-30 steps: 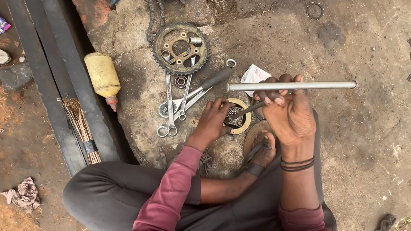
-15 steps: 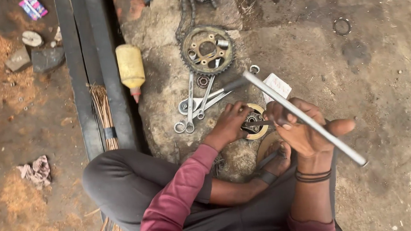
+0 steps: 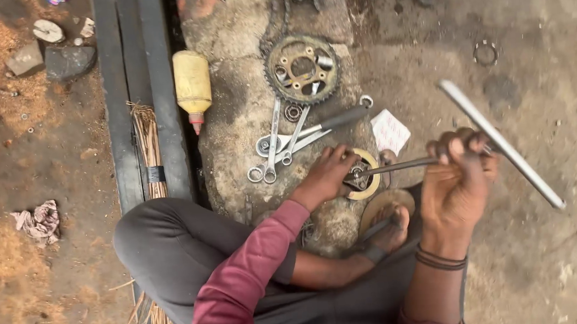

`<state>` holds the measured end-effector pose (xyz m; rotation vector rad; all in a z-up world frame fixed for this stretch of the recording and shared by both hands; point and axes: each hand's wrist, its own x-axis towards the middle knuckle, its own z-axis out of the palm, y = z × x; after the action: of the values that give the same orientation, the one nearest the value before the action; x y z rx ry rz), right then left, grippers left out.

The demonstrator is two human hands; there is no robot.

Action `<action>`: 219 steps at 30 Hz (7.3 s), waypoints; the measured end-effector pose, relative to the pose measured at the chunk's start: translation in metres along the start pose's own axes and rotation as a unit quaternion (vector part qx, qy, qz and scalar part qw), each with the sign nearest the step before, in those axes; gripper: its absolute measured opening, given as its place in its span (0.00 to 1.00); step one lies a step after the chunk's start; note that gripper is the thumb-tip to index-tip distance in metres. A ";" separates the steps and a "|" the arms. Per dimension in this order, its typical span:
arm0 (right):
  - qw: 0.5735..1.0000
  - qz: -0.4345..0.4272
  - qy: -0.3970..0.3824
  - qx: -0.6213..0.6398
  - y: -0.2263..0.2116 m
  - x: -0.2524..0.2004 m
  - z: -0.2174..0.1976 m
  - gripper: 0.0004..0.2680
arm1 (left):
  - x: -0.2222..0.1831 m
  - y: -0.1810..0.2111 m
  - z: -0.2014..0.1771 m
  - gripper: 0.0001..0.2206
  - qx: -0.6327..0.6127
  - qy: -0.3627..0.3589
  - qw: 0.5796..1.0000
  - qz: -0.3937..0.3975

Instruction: Repairing and assembling motorcycle wheel hub and sprocket components using various hand tools.

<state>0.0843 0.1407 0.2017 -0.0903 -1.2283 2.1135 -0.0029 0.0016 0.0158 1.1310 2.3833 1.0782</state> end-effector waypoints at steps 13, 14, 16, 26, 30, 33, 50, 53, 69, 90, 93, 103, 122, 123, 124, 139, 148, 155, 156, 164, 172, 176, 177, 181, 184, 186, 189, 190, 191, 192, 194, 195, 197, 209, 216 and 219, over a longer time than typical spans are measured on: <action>0.976 0.140 -0.121 0.117 -0.004 0.006 -0.006 0.17 | 0.000 0.005 -0.004 0.42 0.021 -0.044 0.998 -0.037; 0.975 0.140 -0.123 0.117 -0.001 0.005 -0.008 0.17 | 0.000 0.005 -0.005 0.42 0.022 -0.042 0.998 -0.037; 0.992 0.073 -0.090 0.058 0.003 0.001 -0.012 0.08 | -0.001 0.005 -0.004 0.43 0.023 -0.045 0.998 -0.036; 0.998 -0.055 -0.036 0.018 0.017 -0.014 0.009 0.01 | -0.005 0.010 -0.009 0.38 0.015 -0.021 0.999 -0.021; 0.998 -0.059 0.004 0.000 0.018 -0.014 0.006 0.03 | -0.007 0.014 -0.009 0.22 0.053 0.019 0.998 0.009; 0.998 -0.054 -0.007 0.008 0.018 -0.006 -0.015 0.05 | -0.009 0.020 -0.014 0.17 0.083 0.042 0.995 0.028; 0.926 0.131 -0.320 0.153 0.012 0.013 -0.040 0.31 | -0.003 0.013 -0.010 0.10 0.052 0.063 0.996 0.044; 0.949 0.109 -0.282 0.091 -0.001 0.000 -0.008 0.19 | -0.005 0.008 -0.008 0.10 0.055 0.064 0.995 0.055; 0.958 0.154 -0.178 0.162 0.000 0.012 -0.019 0.11 | 0.004 0.000 -0.003 0.06 0.052 0.038 0.997 0.046; 0.978 0.075 -0.194 0.014 0.001 -0.014 0.007 0.19 | -0.002 0.011 -0.020 0.07 0.026 0.010 0.999 0.027; 0.981 0.058 -0.184 0.012 0.000 -0.017 0.015 0.16 | -0.001 0.011 -0.015 0.09 0.029 0.020 0.999 0.029; 0.975 0.092 -0.190 0.071 -0.009 0.004 -0.018 0.09 | 0.004 -0.008 0.023 0.16 0.053 0.048 0.996 0.052; 0.995 -0.040 -0.088 0.004 0.008 -0.009 -0.009 0.15 | -0.013 0.020 -0.010 0.62 0.046 -0.016 0.999 -0.015; 0.996 -0.064 -0.059 -0.013 0.008 -0.009 -0.005 0.14 | -0.012 0.020 -0.008 0.62 0.054 -0.009 0.998 -0.016; 0.995 -0.088 -0.029 -0.030 0.008 -0.010 -0.002 0.14 | -0.012 0.019 -0.005 0.62 0.062 -0.002 0.998 -0.017; 0.989 0.001 -0.137 0.054 0.014 0.008 -0.044 0.05 | -0.011 0.023 0.010 0.59 0.112 -0.049 0.991 -0.056; 0.949 0.138 -0.219 0.178 0.011 0.019 -0.085 0.29 | -0.012 0.023 0.008 0.59 0.095 -0.050 0.992 -0.063; 0.920 0.153 -0.313 0.178 0.018 0.020 -0.093 0.39 | -0.012 0.022 0.008 0.63 0.089 -0.039 0.993 -0.062; 0.921 0.153 -0.317 0.165 0.017 0.017 -0.085 0.39 | -0.013 0.023 0.007 0.63 0.085 -0.030 0.994 -0.059; 0.939 0.132 -0.287 0.135 0.018 0.017 -0.078 0.34 | -0.012 0.020 0.007 0.64 0.072 -0.015 0.996 -0.053; 0.988 0.030 -0.096 0.120 0.001 0.000 -0.040 0.14 | -0.014 0.023 0.007 0.63 0.072 -0.024 0.995 -0.065; 0.996 -0.026 -0.051 0.067 0.001 -0.011 -0.013 0.11 | -0.012 0.021 0.012 0.62 0.076 -0.012 0.995 -0.061; 0.997 -0.045 -0.045 0.045 0.002 -0.016 -0.005 0.11 | -0.014 0.020 0.013 0.62 0.078 -0.005 0.995 -0.060; 0.995 -0.091 0.006 -0.025 0.004 -0.033 0.033 0.14 | -0.015 0.021 0.012 0.62 0.069 0.021 0.996 -0.043; 0.990 -0.118 0.053 -0.059 0.006 -0.035 0.049 0.15 | -0.016 0.020 0.011 0.62 0.061 0.025 0.997 -0.039; 0.979 -0.153 0.105 -0.085 0.012 -0.024 0.040 0.16 | -0.013 0.021 0.007 0.63 0.055 0.014 0.997 -0.043; 0.945 -0.203 0.216 -0.139 0.015 -0.013 0.024 0.16 | -0.010 0.024 0.017 0.63 0.050 0.009 0.997 -0.059; 0.920 -0.223 0.280 -0.161 0.018 -0.011 0.019 0.15 | -0.011 0.021 0.020 0.63 0.060 0.015 0.996 -0.064; 0.918 -0.217 0.284 -0.171 0.018 -0.013 0.021 0.15 | -0.009 0.019 0.021 0.63 0.052 0.006 0.996 -0.068; 0.918 -0.221 0.282 -0.169 0.018 -0.015 0.022 0.14 | -0.006 0.017 0.022 0.63 0.069 0.020 0.995 -0.065; 0.915 -0.222 0.286 -0.178 0.015 -0.021 0.017 0.12 | -0.007 0.020 0.029 0.63 0.076 0.023 0.995 -0.062; 0.930 -0.239 0.226 -0.166 0.015 -0.019 0.017 0.11 | -0.003 0.022 0.025 0.63 0.089 0.003 0.993 -0.072; 0.941 -0.252 0.165 -0.154 0.011 -0.012 0.019 0.12 | -0.001 0.024 0.018 0.63 0.100 -0.018 0.991 -0.083; 0.615 -0.466 -0.299 -0.562 -0.018 0.066 0.015 0.20 | -0.008 0.019 0.003 0.63 0.043 -0.007 0.996 -0.079; 0.148 -0.548 -0.398 -0.721 -0.071 0.067 0.065 0.17 | -0.004 0.018 0.011 0.58 0.044 0.004 0.995 -0.089; 0.028 -0.507 -0.374 -0.776 -0.073 0.057 0.078 0.17 | -0.005 0.020 0.009 0.58 0.042 -0.004 0.995 -0.094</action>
<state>0.0490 0.1397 0.3174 0.7698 -2.1827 -1.3949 0.0161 0.0102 0.0245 0.9123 2.4906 0.9194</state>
